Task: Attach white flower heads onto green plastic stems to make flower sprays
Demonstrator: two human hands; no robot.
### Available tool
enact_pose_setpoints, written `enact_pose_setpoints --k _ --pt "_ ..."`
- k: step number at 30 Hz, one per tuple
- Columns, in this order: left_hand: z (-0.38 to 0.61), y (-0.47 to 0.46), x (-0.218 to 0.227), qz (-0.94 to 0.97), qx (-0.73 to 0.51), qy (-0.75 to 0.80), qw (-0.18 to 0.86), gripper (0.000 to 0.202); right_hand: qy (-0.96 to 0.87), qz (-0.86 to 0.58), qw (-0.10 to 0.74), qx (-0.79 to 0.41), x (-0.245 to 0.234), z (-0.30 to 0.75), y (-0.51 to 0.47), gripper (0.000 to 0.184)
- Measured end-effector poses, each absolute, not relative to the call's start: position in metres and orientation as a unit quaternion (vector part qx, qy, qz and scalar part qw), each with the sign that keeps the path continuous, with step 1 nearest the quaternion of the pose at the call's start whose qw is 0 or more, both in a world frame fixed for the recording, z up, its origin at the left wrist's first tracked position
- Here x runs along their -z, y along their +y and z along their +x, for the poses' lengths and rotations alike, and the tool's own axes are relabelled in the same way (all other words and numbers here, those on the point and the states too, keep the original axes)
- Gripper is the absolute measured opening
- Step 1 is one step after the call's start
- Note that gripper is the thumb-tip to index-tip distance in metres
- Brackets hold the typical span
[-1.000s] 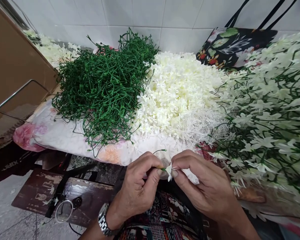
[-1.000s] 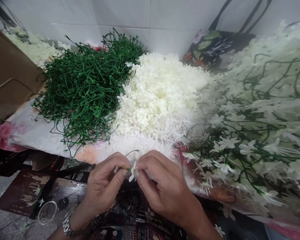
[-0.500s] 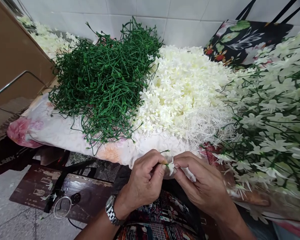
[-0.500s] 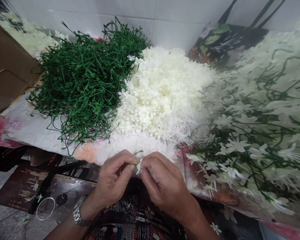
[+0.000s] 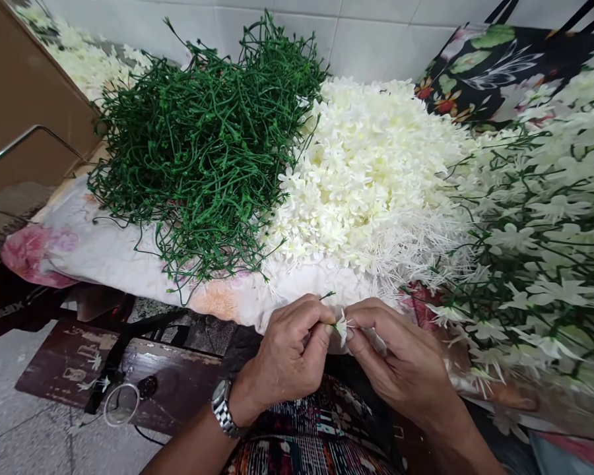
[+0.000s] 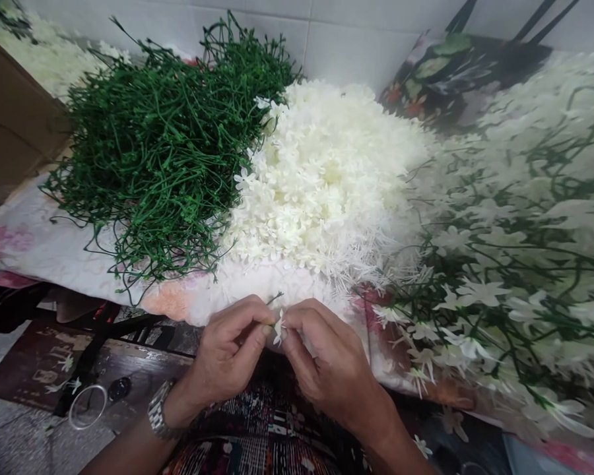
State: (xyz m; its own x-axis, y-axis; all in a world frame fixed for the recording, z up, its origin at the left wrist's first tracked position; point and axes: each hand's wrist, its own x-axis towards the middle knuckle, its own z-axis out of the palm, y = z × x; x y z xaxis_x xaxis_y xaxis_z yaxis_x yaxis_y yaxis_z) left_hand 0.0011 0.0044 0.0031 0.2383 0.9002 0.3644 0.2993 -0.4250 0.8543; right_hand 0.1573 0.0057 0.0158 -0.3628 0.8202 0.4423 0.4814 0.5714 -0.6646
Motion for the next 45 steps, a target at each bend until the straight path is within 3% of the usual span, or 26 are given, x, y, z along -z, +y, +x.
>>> enact_pose_setpoints --k 18,24,31,35,40,45 --pt "0.003 0.005 -0.002 0.715 -0.450 0.442 0.302 0.018 -0.786 -0.425 0.390 -0.223 -0.012 0.150 0.007 0.014" --pt "-0.001 0.006 -0.010 0.641 -0.443 0.467 0.417 0.014 -0.802 -0.424 0.375 -0.191 -0.019 0.159 0.005 0.011" --pt "-0.007 0.007 -0.021 0.514 -0.443 0.480 0.556 0.015 -0.805 -0.423 0.398 -0.122 -0.033 0.166 0.002 0.027" --pt "-0.006 0.007 -0.023 0.495 -0.436 0.471 0.586 0.019 -0.819 -0.399 0.395 -0.117 -0.038 0.159 0.006 0.017" --pt "-0.004 0.006 -0.027 0.521 -0.437 0.469 0.563 0.013 -0.815 -0.392 0.412 -0.107 -0.037 0.153 0.008 0.013" --pt "-0.002 0.004 -0.028 0.609 -0.417 0.493 0.461 0.013 -0.814 -0.397 0.409 -0.114 -0.030 0.153 0.008 0.015"
